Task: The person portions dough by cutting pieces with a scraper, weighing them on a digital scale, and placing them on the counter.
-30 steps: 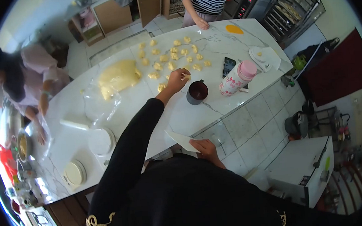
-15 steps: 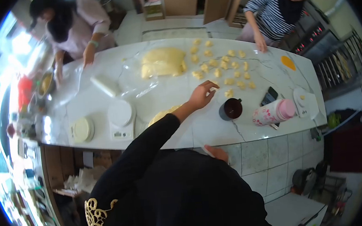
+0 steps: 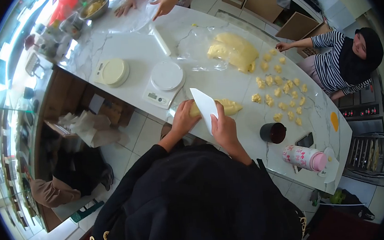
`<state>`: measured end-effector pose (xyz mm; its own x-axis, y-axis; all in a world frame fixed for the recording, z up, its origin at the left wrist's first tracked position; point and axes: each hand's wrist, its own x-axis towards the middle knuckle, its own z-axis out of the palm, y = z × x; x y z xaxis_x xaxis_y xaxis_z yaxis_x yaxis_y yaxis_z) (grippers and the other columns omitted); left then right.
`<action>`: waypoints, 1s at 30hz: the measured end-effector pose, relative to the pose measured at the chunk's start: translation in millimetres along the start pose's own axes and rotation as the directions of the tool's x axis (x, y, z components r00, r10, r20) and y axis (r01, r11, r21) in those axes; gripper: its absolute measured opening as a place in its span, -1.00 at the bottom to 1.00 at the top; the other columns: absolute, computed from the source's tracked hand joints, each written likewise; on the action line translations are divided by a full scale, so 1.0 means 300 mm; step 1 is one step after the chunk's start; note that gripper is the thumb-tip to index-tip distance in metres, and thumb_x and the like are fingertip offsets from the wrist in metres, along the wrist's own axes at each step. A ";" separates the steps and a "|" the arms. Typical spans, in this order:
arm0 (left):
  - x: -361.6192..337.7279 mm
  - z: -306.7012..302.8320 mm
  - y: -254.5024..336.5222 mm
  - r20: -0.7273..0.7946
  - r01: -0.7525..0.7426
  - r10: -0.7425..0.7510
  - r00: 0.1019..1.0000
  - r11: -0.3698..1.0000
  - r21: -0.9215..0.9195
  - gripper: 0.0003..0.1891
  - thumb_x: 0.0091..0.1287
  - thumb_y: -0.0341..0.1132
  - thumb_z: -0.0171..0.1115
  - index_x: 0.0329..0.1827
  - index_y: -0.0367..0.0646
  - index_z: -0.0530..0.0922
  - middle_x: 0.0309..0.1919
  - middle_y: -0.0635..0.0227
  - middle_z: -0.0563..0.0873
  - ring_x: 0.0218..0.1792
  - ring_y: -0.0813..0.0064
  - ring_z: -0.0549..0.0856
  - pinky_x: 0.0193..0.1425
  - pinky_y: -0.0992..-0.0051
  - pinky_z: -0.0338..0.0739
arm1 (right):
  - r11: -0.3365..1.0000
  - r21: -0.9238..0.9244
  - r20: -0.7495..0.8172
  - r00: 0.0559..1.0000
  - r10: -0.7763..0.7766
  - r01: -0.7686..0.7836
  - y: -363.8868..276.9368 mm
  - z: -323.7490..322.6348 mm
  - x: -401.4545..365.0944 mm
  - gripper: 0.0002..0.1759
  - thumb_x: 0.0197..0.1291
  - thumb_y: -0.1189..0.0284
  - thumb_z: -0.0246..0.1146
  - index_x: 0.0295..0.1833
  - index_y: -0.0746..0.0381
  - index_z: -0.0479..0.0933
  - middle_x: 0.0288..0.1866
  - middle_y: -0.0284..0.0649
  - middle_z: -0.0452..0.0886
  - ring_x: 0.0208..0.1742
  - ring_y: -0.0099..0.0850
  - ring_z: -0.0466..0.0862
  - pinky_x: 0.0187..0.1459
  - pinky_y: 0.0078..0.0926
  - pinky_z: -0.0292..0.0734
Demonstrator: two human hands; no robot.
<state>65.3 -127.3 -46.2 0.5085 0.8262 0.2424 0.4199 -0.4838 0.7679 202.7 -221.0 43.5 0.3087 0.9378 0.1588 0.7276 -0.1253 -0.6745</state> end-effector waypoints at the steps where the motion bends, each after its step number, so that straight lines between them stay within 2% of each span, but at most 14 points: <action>1: -0.015 -0.007 0.011 -0.046 0.020 -0.023 0.999 0.998 -0.067 -0.44 -0.09 -0.40 0.48 0.04 -0.24 0.48 -0.06 0.06 0.57 -0.02 0.01 0.56 0.05 0.24 0.49 | 0.998 -0.056 0.049 0.998 -0.026 0.029 -0.024 0.018 0.007 -0.56 0.26 0.48 0.13 0.23 0.28 0.26 -0.50 0.05 0.60 -0.45 0.07 0.64 -0.44 -0.03 0.49; 4: -0.051 -0.021 -0.056 -0.090 0.021 -0.029 0.996 0.996 -0.091 -0.53 -0.08 -0.47 0.46 -0.05 -0.24 0.52 -0.14 0.09 0.62 -0.09 0.05 0.61 -0.05 0.27 0.54 | 0.984 -0.149 0.167 0.983 -0.073 0.098 -0.071 0.073 0.023 -0.48 0.26 0.44 0.12 0.31 0.23 0.19 -0.52 0.06 0.59 -0.46 0.07 0.63 -0.46 -0.05 0.49; 7: -0.030 -0.038 -0.102 -0.078 -0.022 0.011 0.997 0.991 -0.134 -0.77 -0.02 -0.52 0.42 -0.28 -0.30 0.62 -0.36 0.20 0.67 -0.39 0.26 0.69 -0.28 0.45 0.60 | 0.960 -0.272 0.224 0.975 0.000 0.062 -0.109 0.111 0.019 -0.44 0.23 0.46 0.15 0.32 0.21 0.18 -0.59 0.00 0.58 -0.53 0.00 0.64 -0.50 -0.05 0.50; 12: -0.019 -0.100 -0.125 0.053 -0.041 0.049 0.997 0.989 -0.146 -0.79 0.02 -0.51 0.41 -0.27 -0.29 0.62 -0.35 0.20 0.67 -0.38 0.24 0.69 -0.29 0.41 0.58 | 0.908 -0.410 0.224 0.974 0.003 0.092 -0.148 0.162 0.035 -0.40 0.09 0.52 0.14 0.30 0.22 0.23 -0.58 -0.11 0.58 -0.56 -0.11 0.66 -0.53 -0.19 0.56; 14: 0.004 -0.125 -0.133 0.150 -0.116 0.138 0.979 0.983 -0.143 -0.82 0.03 -0.47 0.40 -0.29 -0.26 0.63 -0.35 0.17 0.65 -0.35 0.07 0.65 -0.26 0.29 0.57 | 0.855 -0.502 0.315 0.948 0.036 0.135 -0.137 0.209 0.050 -0.42 0.09 0.53 0.14 0.28 0.25 0.24 -0.57 -0.09 0.59 -0.53 -0.11 0.67 -0.51 -0.21 0.56; 16: 0.033 -0.136 -0.134 0.206 -0.119 0.142 0.968 0.986 -0.118 -0.81 0.01 -0.44 0.44 -0.31 -0.27 0.64 -0.39 0.18 0.66 -0.42 0.16 0.67 -0.30 0.33 0.57 | 0.876 -0.478 0.293 0.953 0.081 0.073 -0.163 0.231 0.083 -0.46 0.10 0.53 0.14 0.24 0.27 0.24 -0.57 -0.06 0.59 -0.50 -0.05 0.67 -0.48 -0.15 0.56; 18: 0.064 -0.165 -0.119 0.220 0.125 -0.064 0.973 0.953 -0.277 -0.78 0.02 -0.40 0.48 -0.32 -0.29 0.65 -0.43 0.18 0.68 -0.47 0.33 0.68 -0.33 0.41 0.57 | 0.904 -0.425 0.201 0.970 0.137 -0.040 -0.164 0.236 0.116 -0.49 0.10 0.52 0.14 0.20 0.27 0.22 -0.55 -0.04 0.60 -0.48 0.02 0.66 -0.47 -0.07 0.54; 19: 0.085 -0.182 -0.119 0.216 0.168 -0.096 0.972 0.923 -0.345 -0.72 0.05 -0.33 0.51 -0.28 -0.32 0.65 -0.44 0.19 0.72 -0.44 0.49 0.71 -0.32 0.49 0.58 | 0.900 -0.403 0.185 0.949 0.255 -0.163 -0.152 0.230 0.133 -0.51 0.12 0.53 0.16 0.17 0.26 0.21 -0.48 0.06 0.61 -0.40 0.10 0.65 -0.38 0.04 0.51; 20: 0.111 -0.202 -0.123 0.237 0.158 -0.077 0.968 0.925 -0.347 -0.72 0.05 -0.33 0.51 -0.28 -0.32 0.65 -0.44 0.19 0.72 -0.44 0.49 0.71 -0.32 0.49 0.58 | 0.896 -0.403 0.164 0.948 0.273 -0.189 -0.131 0.227 0.126 -0.51 0.12 0.53 0.16 0.17 0.26 0.21 -0.48 0.06 0.61 -0.40 0.10 0.65 -0.38 0.04 0.51; 23: 0.230 -0.300 -0.134 0.122 0.206 -0.167 0.978 0.818 -0.536 -0.70 0.20 -0.28 0.42 -0.17 -0.37 0.65 -0.34 0.21 0.75 -0.31 0.52 0.72 -0.22 0.54 0.59 | 0.956 0.037 0.053 0.956 0.289 -0.291 -0.078 0.218 0.078 -0.48 0.15 0.54 0.18 0.22 0.26 0.19 -0.30 0.23 0.60 -0.21 0.22 0.59 -0.21 0.11 0.46; 26: 0.361 -0.360 -0.223 0.103 0.248 -0.240 0.965 0.726 -0.642 -0.69 0.31 -0.26 0.32 -0.16 -0.43 0.65 -0.33 0.21 0.75 -0.29 0.55 0.71 -0.17 0.54 0.59 | 0.952 0.156 -0.166 0.943 0.288 -0.263 -0.099 0.210 0.009 -0.44 0.17 0.51 0.17 0.28 0.27 0.17 -0.24 0.24 0.61 -0.18 0.23 0.60 -0.22 0.06 0.49; 28: 0.425 -0.378 -0.279 0.118 0.259 -0.249 0.961 0.672 -0.694 -0.76 0.30 -0.31 0.32 -0.15 -0.35 0.67 -0.32 0.21 0.75 -0.35 0.54 0.70 -0.22 0.56 0.58 | 0.951 0.192 -0.252 0.924 0.288 -0.244 -0.133 0.195 -0.016 -0.42 0.21 0.48 0.16 0.32 0.29 0.16 -0.22 0.26 0.61 -0.16 0.22 0.61 -0.21 -0.01 0.52; 29: 0.445 -0.385 -0.299 0.138 0.265 -0.236 0.962 0.672 -0.692 -0.76 0.30 -0.31 0.32 -0.15 -0.35 0.67 -0.32 0.21 0.75 -0.35 0.54 0.70 -0.22 0.56 0.58 | 0.943 0.211 -0.302 0.901 0.312 -0.256 -0.151 0.187 -0.023 -0.43 0.22 0.47 0.15 0.32 0.30 0.16 -0.23 0.25 0.61 -0.16 0.21 0.61 -0.21 -0.04 0.53; 30: 0.461 -0.397 -0.301 0.103 0.170 -0.136 0.985 0.835 -0.523 -0.79 0.26 -0.34 0.33 -0.15 -0.29 0.68 -0.32 0.21 0.74 -0.37 0.50 0.70 -0.24 0.55 0.57 | 0.935 0.230 -0.349 0.874 0.337 -0.269 -0.166 0.184 -0.033 -0.45 0.24 0.46 0.14 0.31 0.31 0.17 -0.23 0.24 0.61 -0.16 0.21 0.61 -0.22 -0.06 0.53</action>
<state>8.2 65.0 -11.5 0.5212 0.8503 0.0732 0.0439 -0.1124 0.9927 129.6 -206.2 35.7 0.7291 0.6647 0.1630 0.4564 -0.2947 -0.8395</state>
